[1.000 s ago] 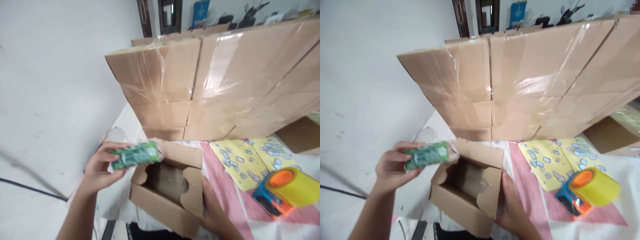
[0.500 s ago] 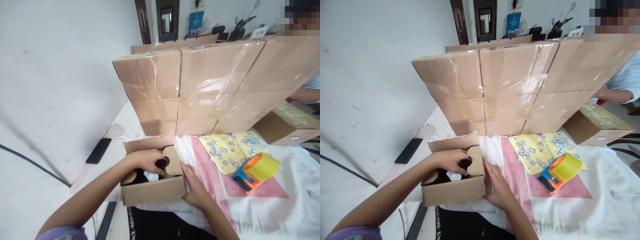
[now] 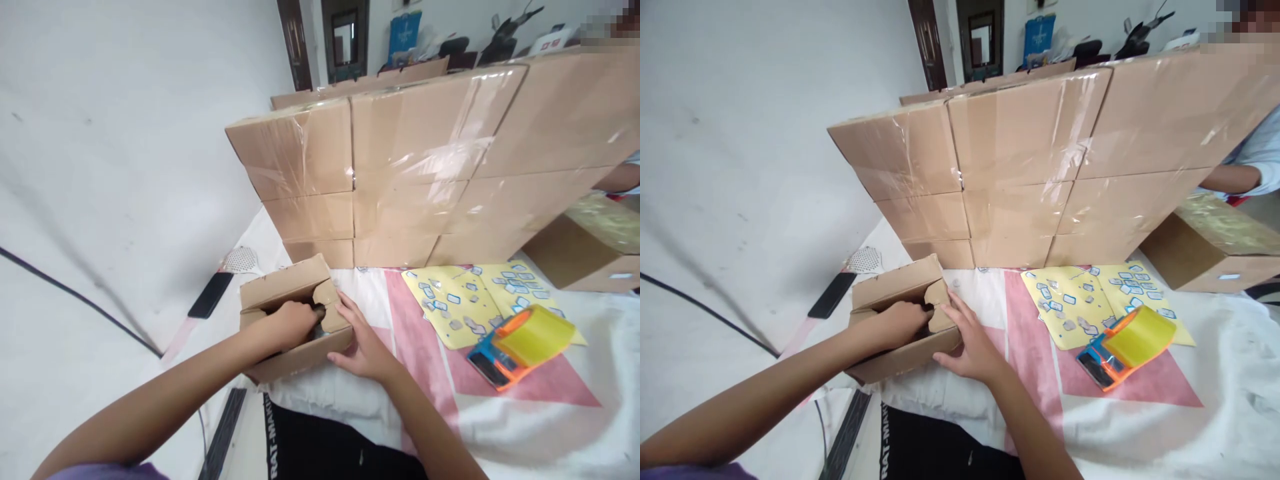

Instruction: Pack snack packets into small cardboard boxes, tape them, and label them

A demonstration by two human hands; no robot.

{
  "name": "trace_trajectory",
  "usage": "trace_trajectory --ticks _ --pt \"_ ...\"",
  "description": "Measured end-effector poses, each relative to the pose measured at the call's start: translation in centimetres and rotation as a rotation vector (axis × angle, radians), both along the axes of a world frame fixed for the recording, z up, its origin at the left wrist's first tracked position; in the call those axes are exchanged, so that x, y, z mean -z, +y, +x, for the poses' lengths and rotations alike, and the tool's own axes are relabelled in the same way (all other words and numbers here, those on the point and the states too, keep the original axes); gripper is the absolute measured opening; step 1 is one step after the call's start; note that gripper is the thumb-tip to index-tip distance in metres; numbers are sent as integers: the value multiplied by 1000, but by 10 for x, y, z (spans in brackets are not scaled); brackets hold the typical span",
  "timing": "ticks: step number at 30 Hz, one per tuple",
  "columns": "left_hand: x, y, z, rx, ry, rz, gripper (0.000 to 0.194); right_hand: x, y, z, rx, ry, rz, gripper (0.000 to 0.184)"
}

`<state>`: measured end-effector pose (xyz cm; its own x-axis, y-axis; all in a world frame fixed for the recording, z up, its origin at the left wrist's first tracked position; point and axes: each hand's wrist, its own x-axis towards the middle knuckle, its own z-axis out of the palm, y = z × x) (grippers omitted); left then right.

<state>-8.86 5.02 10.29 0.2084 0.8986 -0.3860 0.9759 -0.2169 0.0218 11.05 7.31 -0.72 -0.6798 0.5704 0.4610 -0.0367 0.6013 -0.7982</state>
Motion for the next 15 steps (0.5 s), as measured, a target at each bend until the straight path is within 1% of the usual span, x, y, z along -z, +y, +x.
trace_trajectory --ticks 2,3,4,5,6,7,8,9,10,11,12,13,14,15 --pt "-10 -7 -6 -36 7 -4 21 1 0 -1 8 65 -55 74" --pt "-15 -17 -13 -61 -4 21 24 -1 -1 0 25 78 -65 67" --pt "-17 -31 -21 -105 -35 86 27 -4 -4 2 59 68 -55 59" --pt "-16 -49 -31 -157 -58 166 33 -9 -6 4 112 37 -32 51" --pt "-10 -70 -42 -304 -183 398 34 -15 -9 5 178 -12 -8 42" --pt "0 -90 -52 -450 -295 639 39 -22 -11 5 239 -67 3 34" --pt "14 -109 -61 -536 -382 805 57 -29 -11 4 286 -107 -7 30" --pt "30 -124 -70 -541 -476 829 85 -35 -9 0 317 -123 -51 30" --pt "46 -136 -76 -520 -569 802 105 -41 -5 -5 323 -115 -128 34" --pt "60 -142 -80 -483 -634 769 118 -46 3 -13 311 -86 -231 43" --pt "71 -145 -83 -426 -677 725 125 -51 13 -21 285 -48 -350 54" --pt "79 -145 -84 -366 -697 692 128 -53 25 -28 249 -7 -481 65" --pt "84 -144 -84 -309 -695 671 129 -56 37 -36 205 31 -610 72" --pt "85 -143 -83 -257 -676 657 129 -57 48 -41 164 69 -727 73"
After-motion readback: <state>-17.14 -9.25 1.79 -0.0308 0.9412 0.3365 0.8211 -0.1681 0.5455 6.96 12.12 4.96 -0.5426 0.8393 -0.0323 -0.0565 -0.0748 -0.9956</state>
